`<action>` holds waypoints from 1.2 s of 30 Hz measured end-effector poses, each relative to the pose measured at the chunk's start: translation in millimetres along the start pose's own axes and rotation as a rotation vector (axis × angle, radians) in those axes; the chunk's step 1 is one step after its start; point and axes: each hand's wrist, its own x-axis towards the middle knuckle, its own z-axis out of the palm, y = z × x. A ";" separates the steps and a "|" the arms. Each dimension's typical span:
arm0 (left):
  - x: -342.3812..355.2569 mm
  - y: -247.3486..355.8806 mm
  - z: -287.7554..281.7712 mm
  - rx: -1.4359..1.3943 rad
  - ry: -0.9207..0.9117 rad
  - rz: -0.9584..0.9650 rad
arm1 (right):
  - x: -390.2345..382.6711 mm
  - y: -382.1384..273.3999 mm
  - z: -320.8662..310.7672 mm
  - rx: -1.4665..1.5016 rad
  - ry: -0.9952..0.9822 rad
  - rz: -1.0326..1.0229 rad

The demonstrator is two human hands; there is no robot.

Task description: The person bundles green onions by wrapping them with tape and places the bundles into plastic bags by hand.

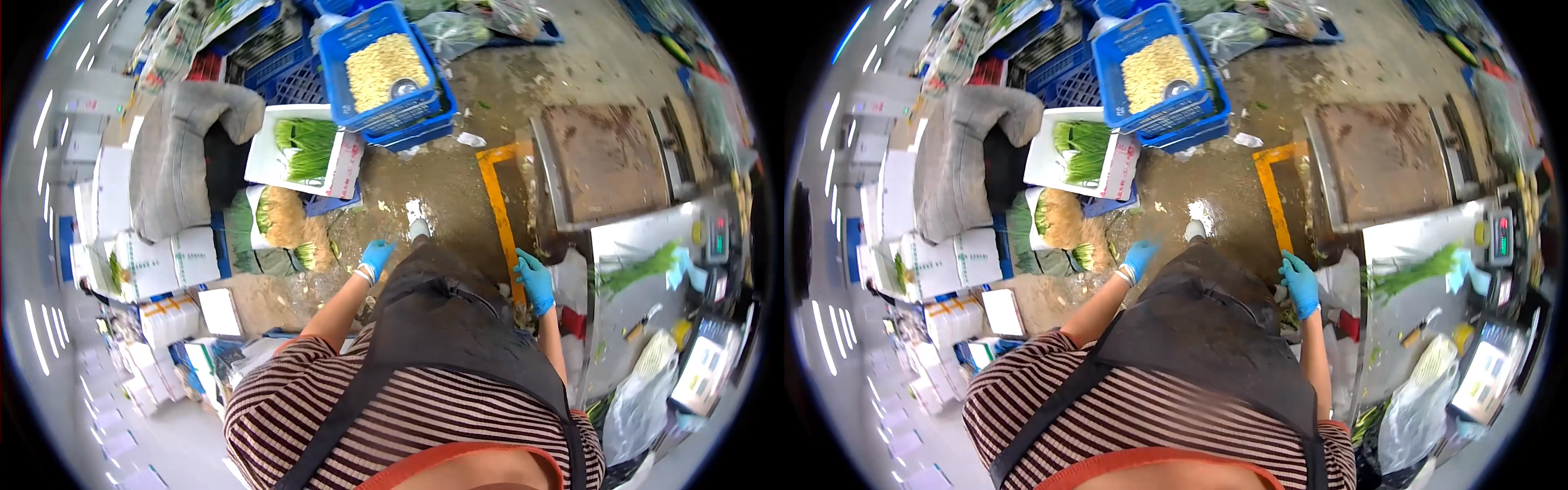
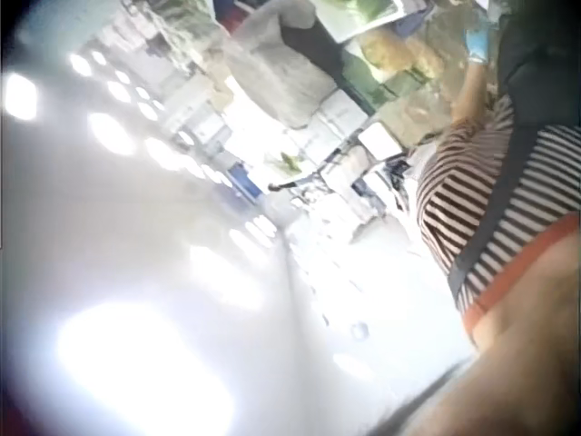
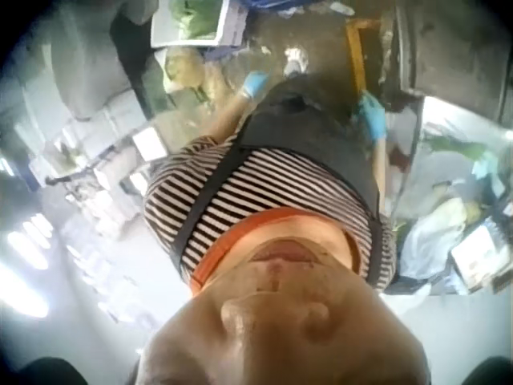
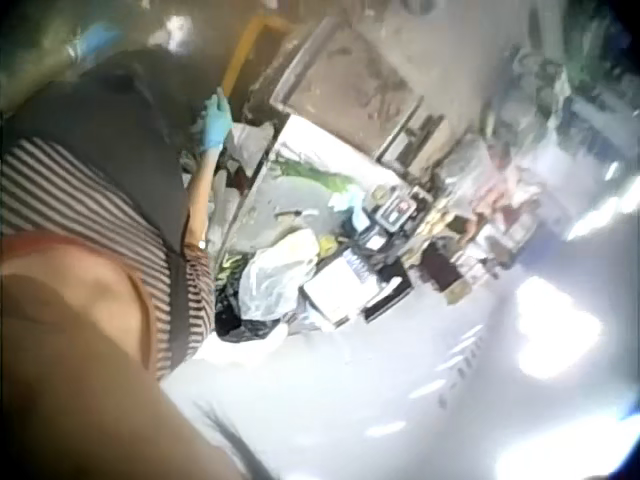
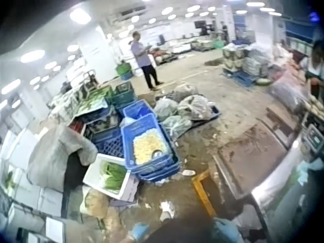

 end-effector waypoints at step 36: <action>211.5 -5.3 -935.0 1.194 1.018 0.222 | 541.2 -210.8 868.8 -1.088 -0.883 -0.322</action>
